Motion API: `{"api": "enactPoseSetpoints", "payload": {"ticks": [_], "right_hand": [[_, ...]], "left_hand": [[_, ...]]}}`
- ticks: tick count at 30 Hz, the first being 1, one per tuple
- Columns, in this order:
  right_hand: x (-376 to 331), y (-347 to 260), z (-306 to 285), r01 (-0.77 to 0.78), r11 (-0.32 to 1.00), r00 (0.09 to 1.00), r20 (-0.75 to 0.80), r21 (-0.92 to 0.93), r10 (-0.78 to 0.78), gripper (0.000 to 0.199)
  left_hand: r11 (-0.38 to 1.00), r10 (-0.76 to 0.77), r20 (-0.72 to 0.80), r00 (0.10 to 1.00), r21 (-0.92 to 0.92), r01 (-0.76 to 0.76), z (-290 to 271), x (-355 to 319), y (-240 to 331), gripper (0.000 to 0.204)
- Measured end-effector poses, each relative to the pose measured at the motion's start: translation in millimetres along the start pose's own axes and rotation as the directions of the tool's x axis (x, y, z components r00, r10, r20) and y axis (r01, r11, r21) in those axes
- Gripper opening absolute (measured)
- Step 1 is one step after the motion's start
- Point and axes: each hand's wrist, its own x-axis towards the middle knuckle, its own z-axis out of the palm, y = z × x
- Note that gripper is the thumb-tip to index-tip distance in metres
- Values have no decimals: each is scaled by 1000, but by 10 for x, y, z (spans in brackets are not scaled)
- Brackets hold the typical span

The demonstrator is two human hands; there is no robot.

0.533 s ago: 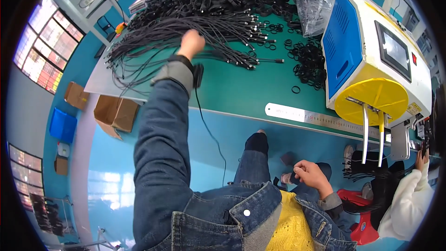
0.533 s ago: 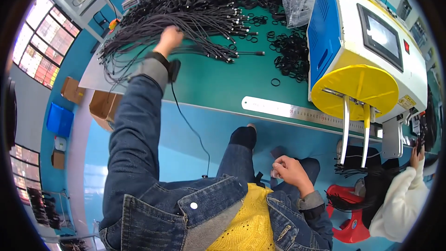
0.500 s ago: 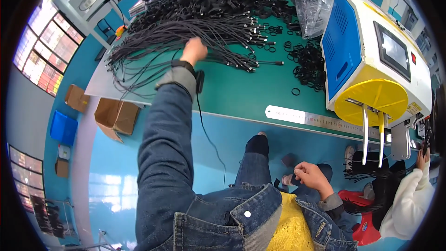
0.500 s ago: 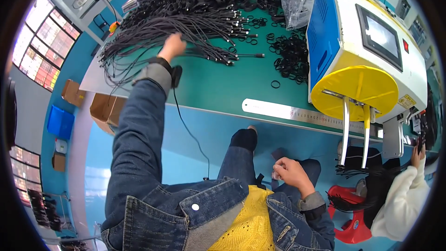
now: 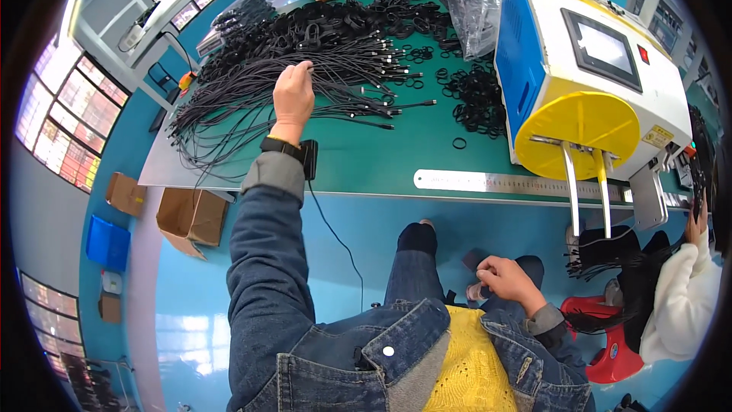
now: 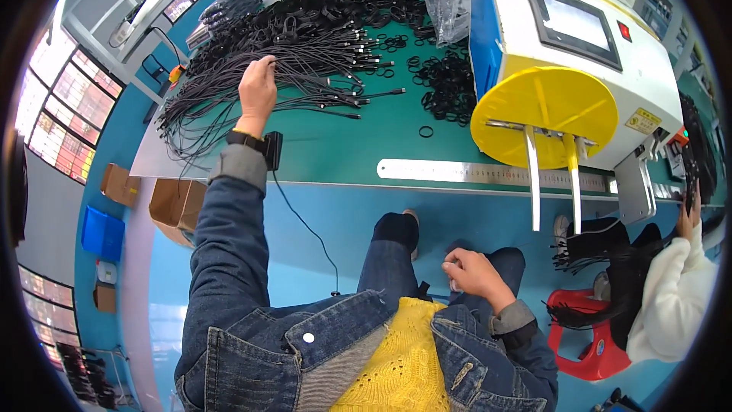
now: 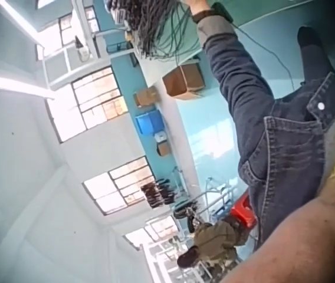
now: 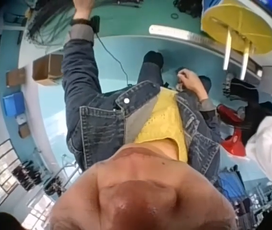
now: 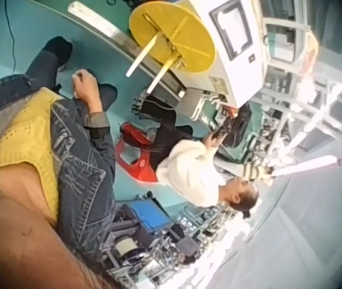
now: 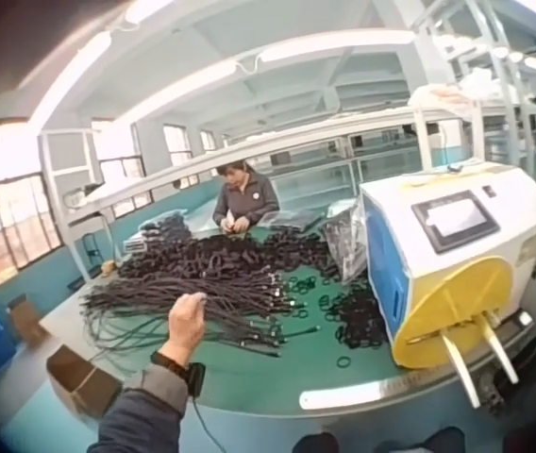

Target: The person picks up a cable, winds it around the spindles of a machine, and removes the coiled cable. They then pick up a tie, wrap it around the coiled cable, and twist the ends together by hand.

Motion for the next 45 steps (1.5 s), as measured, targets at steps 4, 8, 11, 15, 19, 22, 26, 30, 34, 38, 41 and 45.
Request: {"api": "enactPoseSetpoints", "payload": {"ticks": [4, 8, 11, 15, 19, 22, 26, 30, 34, 38, 41, 45], "right_hand": [[-114, -65, -26, 78, 980, 975, -218, 182, -37, 26], [-353, -530, -146, 432, 902, 681, -655, -3, -328, 51], [-538, -716, -188, 466, 885, 655, -670, -5, -349, 56], [-721, -571, -250, 478, 853, 645, -576, -209, -503, 54], [-888, -468, -291, 346, 708, 498, -519, -616, -695, 49], [-1066, -592, -419, 108, 684, 494, -558, -722, -667, 43], [-1218, -647, -734, -9, 575, 271, -556, -818, -786, 37], [-1034, -656, -1152, -50, 411, -17, -411, -910, -912, 32], [-563, -522, -1282, 19, 629, 67, -627, -777, -776, 18], [-239, -520, -1465, 4, 721, 156, -712, -693, -685, 9], [-111, -455, -1550, -22, 751, 164, -744, -660, -648, 12], [-75, -324, -1450, 3, 793, 145, -785, -609, -602, 15]], "left_hand": [[909, 105, -142, 984, -387, -153, -655, -13, 1000, 20], [862, 153, -6, 988, -488, -136, -1044, -458, 1630, 24], [817, 184, 97, 978, -569, -97, -1131, -693, 1980, 24], [748, 209, 182, 961, -663, -37, -1149, -754, 2336, 23], [648, 216, 272, 938, -758, 70, -1193, -654, 2744, 19], [584, 219, 320, 922, -800, 139, -1239, -514, 3077, 17], [482, 286, 240, 928, -873, 77, -1320, -224, 3424, 16], [546, 276, 227, 934, -837, 42, -1152, 90, 3609, 17], [553, 127, 264, 956, -819, 153, -675, 222, 3686, 13], [527, 25, 366, 930, -796, 299, -469, 259, 3669, 13], [511, 10, 432, 902, -777, 367, -442, 305, 3671, 14], [430, -53, 523, 850, -757, 492, -437, 342, 3708, 15]]}}
